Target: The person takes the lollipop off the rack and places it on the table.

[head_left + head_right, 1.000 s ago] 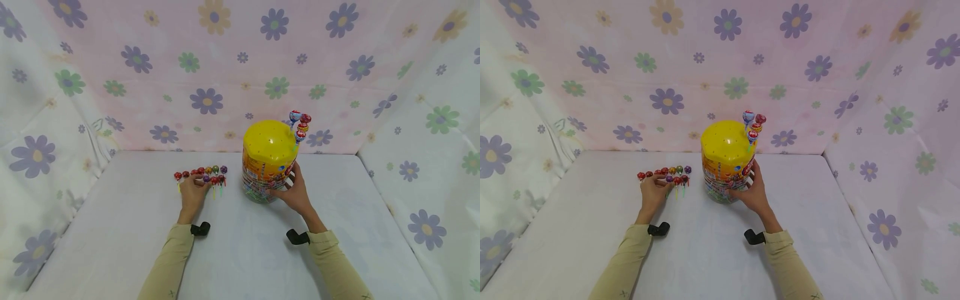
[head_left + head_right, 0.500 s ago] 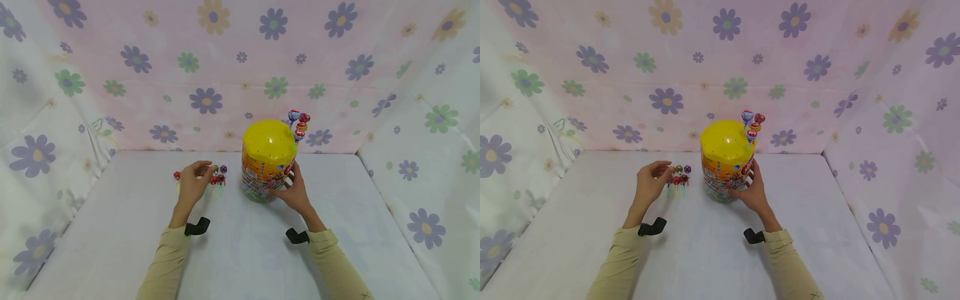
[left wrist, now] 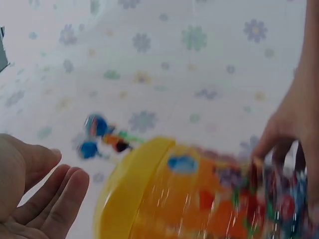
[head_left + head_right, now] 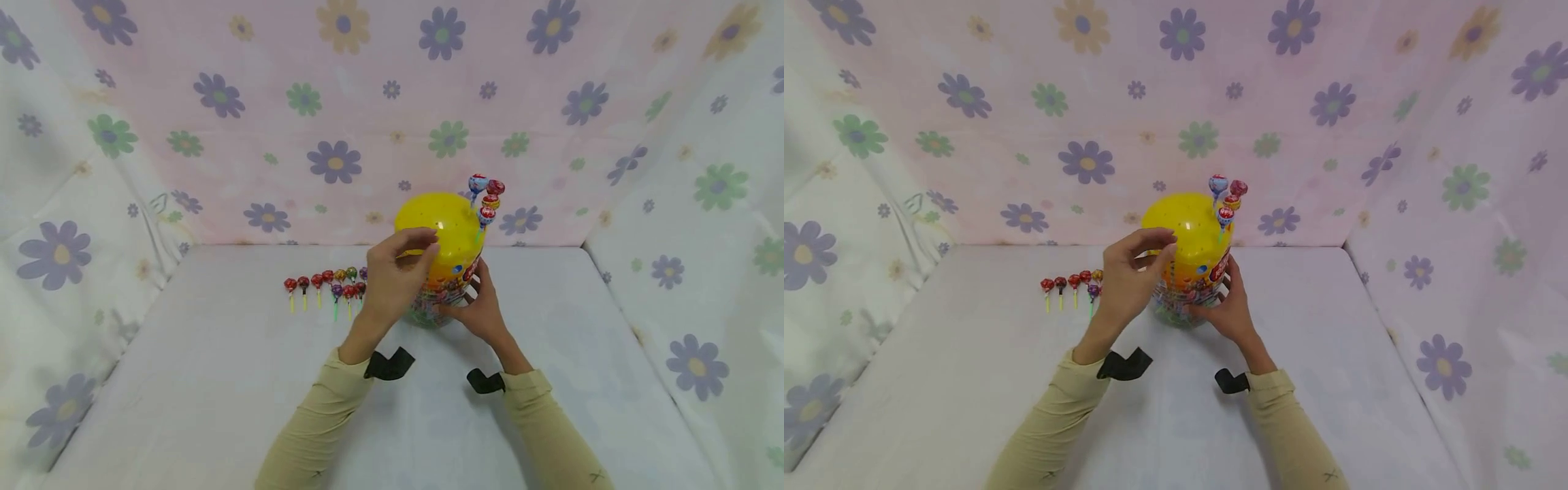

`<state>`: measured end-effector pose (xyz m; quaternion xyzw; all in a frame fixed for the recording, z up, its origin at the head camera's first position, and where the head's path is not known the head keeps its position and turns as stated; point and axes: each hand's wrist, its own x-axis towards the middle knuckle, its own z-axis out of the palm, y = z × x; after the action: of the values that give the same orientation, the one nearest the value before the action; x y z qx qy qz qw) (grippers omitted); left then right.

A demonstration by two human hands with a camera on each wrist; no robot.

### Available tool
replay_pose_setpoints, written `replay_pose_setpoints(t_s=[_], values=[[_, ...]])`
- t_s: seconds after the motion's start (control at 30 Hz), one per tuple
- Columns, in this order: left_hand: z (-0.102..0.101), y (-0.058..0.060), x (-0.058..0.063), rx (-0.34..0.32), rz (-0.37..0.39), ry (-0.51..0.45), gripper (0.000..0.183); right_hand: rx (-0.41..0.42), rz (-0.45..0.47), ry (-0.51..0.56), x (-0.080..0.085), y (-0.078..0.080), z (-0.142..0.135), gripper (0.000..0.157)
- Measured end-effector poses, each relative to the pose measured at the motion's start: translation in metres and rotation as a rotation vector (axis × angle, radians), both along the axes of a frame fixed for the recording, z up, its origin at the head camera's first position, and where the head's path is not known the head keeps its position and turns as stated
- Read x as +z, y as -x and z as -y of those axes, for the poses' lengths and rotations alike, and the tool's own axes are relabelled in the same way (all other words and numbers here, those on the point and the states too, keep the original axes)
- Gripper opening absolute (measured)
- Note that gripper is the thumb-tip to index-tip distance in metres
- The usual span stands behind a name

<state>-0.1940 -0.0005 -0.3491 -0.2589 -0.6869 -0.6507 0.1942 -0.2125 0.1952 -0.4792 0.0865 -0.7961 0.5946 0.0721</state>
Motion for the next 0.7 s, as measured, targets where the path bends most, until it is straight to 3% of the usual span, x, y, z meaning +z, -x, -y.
replay_pose_setpoints(t_s=[0.3,0.7], values=[[-0.046,0.009,0.015,-0.040,-0.038,0.008,0.032,0.030,-0.025,0.021,0.034,-0.011,0.006,0.105],[-0.068,0.020,0.016,-0.037,-0.036,0.044,0.034,0.040,-0.026,0.010,0.031,-0.015,0.004,0.107]])
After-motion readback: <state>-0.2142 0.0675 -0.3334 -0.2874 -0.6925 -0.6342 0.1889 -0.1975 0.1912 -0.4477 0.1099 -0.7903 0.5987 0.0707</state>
